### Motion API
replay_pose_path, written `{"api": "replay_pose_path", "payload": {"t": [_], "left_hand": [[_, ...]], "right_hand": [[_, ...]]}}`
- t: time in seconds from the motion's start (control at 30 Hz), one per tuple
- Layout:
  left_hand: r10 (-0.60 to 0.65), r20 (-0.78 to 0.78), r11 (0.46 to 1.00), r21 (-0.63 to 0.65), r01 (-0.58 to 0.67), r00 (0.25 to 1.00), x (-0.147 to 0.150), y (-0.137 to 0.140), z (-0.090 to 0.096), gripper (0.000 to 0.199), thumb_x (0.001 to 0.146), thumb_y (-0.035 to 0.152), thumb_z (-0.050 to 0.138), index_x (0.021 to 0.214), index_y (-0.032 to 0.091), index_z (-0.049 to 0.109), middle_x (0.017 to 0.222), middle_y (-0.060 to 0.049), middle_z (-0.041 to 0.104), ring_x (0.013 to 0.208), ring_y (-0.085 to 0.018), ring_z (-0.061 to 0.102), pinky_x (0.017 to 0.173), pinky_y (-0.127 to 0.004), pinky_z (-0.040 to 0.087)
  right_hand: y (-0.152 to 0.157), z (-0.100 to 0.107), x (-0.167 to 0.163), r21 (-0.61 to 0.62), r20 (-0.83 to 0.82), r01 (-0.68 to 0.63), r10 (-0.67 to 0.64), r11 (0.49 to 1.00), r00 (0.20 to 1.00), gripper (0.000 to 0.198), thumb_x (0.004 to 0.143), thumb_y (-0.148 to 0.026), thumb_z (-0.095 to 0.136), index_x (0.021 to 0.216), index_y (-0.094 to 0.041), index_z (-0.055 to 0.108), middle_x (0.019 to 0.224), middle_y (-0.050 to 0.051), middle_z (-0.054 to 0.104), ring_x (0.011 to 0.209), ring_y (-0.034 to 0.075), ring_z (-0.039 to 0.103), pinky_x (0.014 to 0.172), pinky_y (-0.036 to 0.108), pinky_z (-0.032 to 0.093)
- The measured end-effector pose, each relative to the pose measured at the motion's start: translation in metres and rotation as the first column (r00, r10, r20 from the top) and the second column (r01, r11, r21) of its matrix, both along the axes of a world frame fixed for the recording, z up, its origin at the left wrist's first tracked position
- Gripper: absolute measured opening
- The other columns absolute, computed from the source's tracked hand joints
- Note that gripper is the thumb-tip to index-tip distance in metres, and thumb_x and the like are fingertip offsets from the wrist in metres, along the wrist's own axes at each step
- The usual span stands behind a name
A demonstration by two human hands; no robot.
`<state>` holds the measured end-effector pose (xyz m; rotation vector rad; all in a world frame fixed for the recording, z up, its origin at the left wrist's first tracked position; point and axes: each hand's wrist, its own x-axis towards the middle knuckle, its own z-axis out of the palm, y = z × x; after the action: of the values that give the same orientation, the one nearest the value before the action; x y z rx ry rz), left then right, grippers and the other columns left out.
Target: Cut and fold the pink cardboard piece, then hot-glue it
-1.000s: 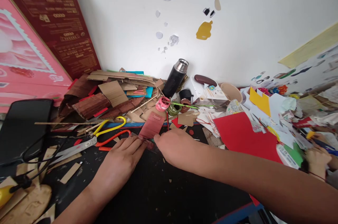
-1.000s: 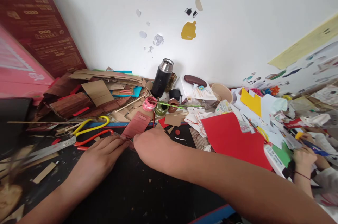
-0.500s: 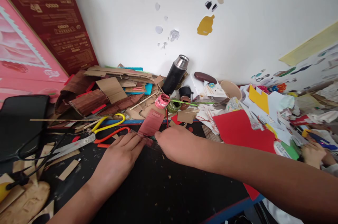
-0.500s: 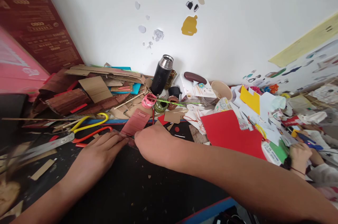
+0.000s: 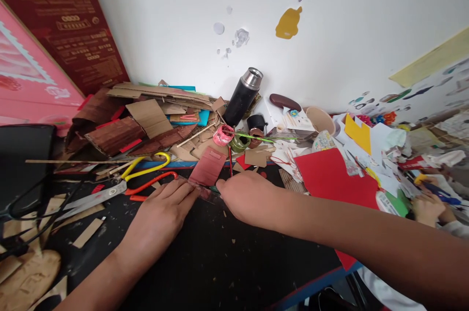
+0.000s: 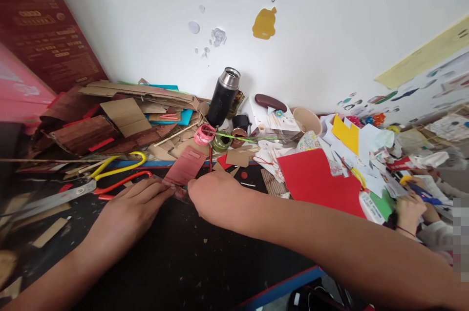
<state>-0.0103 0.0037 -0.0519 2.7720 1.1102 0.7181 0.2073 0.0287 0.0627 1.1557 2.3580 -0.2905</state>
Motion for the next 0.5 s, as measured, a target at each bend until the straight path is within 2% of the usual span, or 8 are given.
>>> {"api": "replay_pose_path", "payload": {"t": [0.3, 0.4, 0.5], "left_hand": [[0.001, 0.035, 1.0, -0.024, 0.0, 0.999, -0.0002, -0.0009, -0.0034, 0.037, 0.103, 0.018, 0.043, 0.128, 0.018, 0.07, 0.12, -0.011, 0.074, 0.118, -0.031, 0.064, 0.098, -0.047, 0.054], [-0.003, 0.023, 1.0, 0.013, 0.003, 1.0, -0.0002, -0.0006, -0.0043, 0.037, 0.104, 0.017, 0.041, 0.127, 0.018, 0.07, 0.12, -0.011, 0.074, 0.118, -0.031, 0.064, 0.098, -0.047, 0.054], [0.0, 0.016, 0.999, 0.032, 0.0, 1.0, 0.0003, -0.0008, -0.0036, 0.037, 0.104, 0.017, 0.04, 0.127, 0.017, 0.07, 0.121, -0.011, 0.074, 0.118, -0.031, 0.064, 0.098, -0.046, 0.053]], "right_hand": [[-0.0047, -0.0011, 0.0039, -0.021, 0.016, 0.019, -0.019, 1.0, 1.0, 0.019, 0.09, -0.014, 0.065, 0.109, -0.012, 0.069, 0.078, 0.011, 0.075, 0.079, 0.028, 0.075, 0.066, 0.034, 0.048], [-0.0061, -0.0008, 0.0051, -0.039, 0.002, 0.059, -0.059, 0.997, 0.998, 0.019, 0.095, -0.014, 0.061, 0.112, -0.012, 0.068, 0.083, 0.013, 0.077, 0.081, 0.028, 0.076, 0.066, 0.034, 0.048], [-0.0087, 0.0007, 0.0099, -0.037, -0.022, 0.11, -0.111, 0.993, 0.994, 0.02, 0.102, -0.022, 0.058, 0.116, -0.012, 0.068, 0.093, 0.015, 0.079, 0.085, 0.029, 0.076, 0.066, 0.035, 0.048]]}}
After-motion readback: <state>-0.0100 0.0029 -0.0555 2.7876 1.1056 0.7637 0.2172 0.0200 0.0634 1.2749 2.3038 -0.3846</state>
